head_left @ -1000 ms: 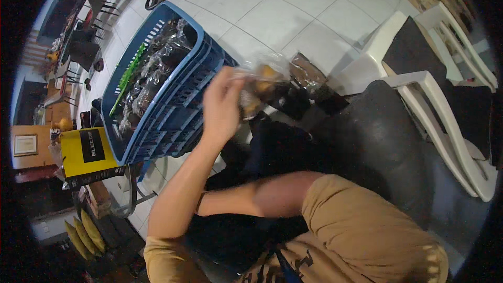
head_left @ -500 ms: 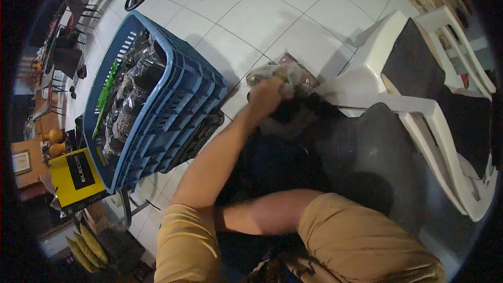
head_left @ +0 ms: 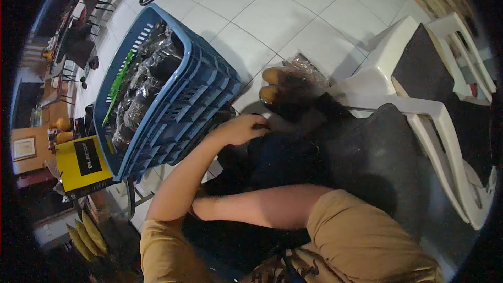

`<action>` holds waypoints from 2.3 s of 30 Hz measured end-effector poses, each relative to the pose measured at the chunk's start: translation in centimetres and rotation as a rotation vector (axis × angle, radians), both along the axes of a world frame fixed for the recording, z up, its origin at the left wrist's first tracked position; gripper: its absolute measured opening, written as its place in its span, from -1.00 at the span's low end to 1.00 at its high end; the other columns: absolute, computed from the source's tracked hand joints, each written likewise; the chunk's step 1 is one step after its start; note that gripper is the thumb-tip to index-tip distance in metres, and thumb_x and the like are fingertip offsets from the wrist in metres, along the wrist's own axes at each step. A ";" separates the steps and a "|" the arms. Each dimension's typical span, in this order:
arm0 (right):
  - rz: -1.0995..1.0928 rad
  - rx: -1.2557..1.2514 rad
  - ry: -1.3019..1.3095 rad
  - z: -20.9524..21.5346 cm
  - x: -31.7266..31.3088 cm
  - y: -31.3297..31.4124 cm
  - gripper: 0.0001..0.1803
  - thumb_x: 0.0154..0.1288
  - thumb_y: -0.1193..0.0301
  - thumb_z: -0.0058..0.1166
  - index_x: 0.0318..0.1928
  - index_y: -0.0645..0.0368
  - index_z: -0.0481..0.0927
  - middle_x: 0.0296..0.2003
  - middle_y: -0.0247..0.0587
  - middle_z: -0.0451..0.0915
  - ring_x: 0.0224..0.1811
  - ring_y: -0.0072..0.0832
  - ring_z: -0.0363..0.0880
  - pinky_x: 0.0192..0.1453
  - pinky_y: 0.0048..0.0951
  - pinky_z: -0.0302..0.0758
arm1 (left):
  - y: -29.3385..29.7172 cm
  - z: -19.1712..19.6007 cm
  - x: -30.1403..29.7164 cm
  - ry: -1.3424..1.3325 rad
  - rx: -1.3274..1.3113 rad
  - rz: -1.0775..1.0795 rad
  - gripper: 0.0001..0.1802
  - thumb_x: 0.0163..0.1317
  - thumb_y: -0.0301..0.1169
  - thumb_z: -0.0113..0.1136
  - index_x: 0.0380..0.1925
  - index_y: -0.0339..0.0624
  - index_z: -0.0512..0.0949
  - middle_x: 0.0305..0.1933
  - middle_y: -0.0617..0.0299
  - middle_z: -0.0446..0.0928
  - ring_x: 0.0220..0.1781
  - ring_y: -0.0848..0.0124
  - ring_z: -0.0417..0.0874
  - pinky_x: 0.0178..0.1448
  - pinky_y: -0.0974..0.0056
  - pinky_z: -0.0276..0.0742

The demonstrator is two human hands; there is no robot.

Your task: Tying shoelaces on boat shoes and placing them into plastic bags for storage or shipping.

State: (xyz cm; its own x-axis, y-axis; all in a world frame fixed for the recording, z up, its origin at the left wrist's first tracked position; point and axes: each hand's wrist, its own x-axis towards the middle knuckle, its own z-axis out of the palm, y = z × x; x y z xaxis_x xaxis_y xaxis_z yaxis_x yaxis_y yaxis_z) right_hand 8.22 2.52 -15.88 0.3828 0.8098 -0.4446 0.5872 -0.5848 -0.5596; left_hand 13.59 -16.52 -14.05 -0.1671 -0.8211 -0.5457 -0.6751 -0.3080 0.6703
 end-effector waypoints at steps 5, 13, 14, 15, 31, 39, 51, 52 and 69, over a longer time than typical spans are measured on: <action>0.073 -0.010 -0.044 3.2 2.9 0.5 -0.34 0.25 0.24 0.39 0.34 0.11 0.55 0.28 -0.16 0.58 0.38 -0.10 0.47 0.32 -0.09 0.47 | 6.9 9.9 0.9 0.059 -0.057 0.385 -0.43 0.41 -0.08 0.29 0.25 -0.25 0.55 0.20 -0.04 0.65 0.21 0.11 0.66 0.33 0.11 0.49; -0.484 0.256 -0.247 2.2 -3.6 -6.5 -0.08 0.19 0.03 0.43 0.44 0.24 0.37 0.42 0.08 0.41 0.49 0.02 0.32 0.60 -0.04 0.20 | 14.8 14.6 -0.9 -0.040 -0.326 0.544 -0.43 0.41 -0.09 0.29 0.28 -0.20 0.54 0.29 -0.06 0.60 0.30 0.06 0.62 0.38 0.09 0.48; -0.445 0.250 -0.255 3.5 -3.1 -6.4 -0.08 0.19 0.03 0.43 0.44 0.24 0.37 0.42 0.08 0.41 0.49 0.02 0.32 0.60 -0.04 0.20 | 15.7 13.9 -1.1 -0.130 -0.292 0.615 -0.45 0.42 -0.10 0.26 0.27 -0.19 0.55 0.28 -0.08 0.60 0.29 0.01 0.62 0.38 0.09 0.49; -0.360 0.121 -0.162 4.7 -2.8 -6.2 -0.09 0.24 0.02 0.37 0.46 0.24 0.34 0.43 0.10 0.39 0.50 0.03 0.31 0.61 -0.03 0.19 | 16.7 12.7 -1.2 -0.216 -0.256 0.684 -0.48 0.42 -0.11 0.24 0.26 -0.18 0.57 0.27 -0.11 0.60 0.28 -0.03 0.62 0.37 0.08 0.50; -0.360 0.647 0.057 27.3 5.2 -14.4 -0.69 0.38 0.28 0.32 -0.03 0.25 0.67 -0.12 -0.10 0.72 -0.04 -0.27 0.68 0.10 -0.32 0.56 | 18.6 0.6 -1.4 -0.295 -0.353 0.689 -0.40 0.39 -0.01 0.23 0.24 -0.22 0.56 0.13 -0.16 0.65 0.15 -0.03 0.68 0.30 -0.04 0.55; -0.556 -0.134 -0.735 19.2 20.5 -22.2 -0.23 0.00 0.18 0.56 0.24 0.16 0.58 0.11 0.04 0.63 0.26 -0.02 0.55 0.37 -0.02 0.42 | 18.1 5.4 -1.1 -0.176 -0.242 0.586 -0.37 0.34 0.01 0.29 0.25 -0.18 0.55 0.18 -0.14 0.63 0.21 -0.11 0.65 0.26 -0.11 0.57; -0.401 -0.531 -0.321 12.6 23.2 -22.4 -0.15 -0.05 0.28 0.47 0.35 0.00 0.51 -0.01 0.12 0.71 0.08 0.10 0.68 0.16 0.00 0.60 | 18.6 6.4 -1.1 -0.125 -0.112 0.579 -0.46 0.34 -0.02 0.30 0.20 -0.09 0.60 0.19 -0.03 0.65 0.24 -0.05 0.65 0.29 -0.10 0.57; -0.395 -0.479 -0.357 12.0 23.5 -24.6 -0.19 -0.02 0.28 0.46 0.33 0.00 0.51 -0.07 0.12 0.74 0.03 0.08 0.71 0.14 -0.03 0.61 | 17.9 6.5 -1.1 -0.129 -0.133 0.567 -0.46 0.34 -0.02 0.30 0.20 -0.09 0.60 0.19 -0.03 0.65 0.24 -0.05 0.65 0.29 -0.10 0.57; -1.084 0.612 -0.580 31.2 13.7 -29.5 -0.51 0.38 0.21 0.35 0.20 0.20 0.60 0.01 -0.22 0.72 -0.02 -0.49 0.67 0.13 -0.35 0.58 | 19.1 10.3 2.7 0.185 -0.675 0.823 -0.50 0.45 -0.01 0.19 0.11 -0.21 0.65 0.03 0.00 0.70 0.07 0.11 0.73 0.20 0.08 0.59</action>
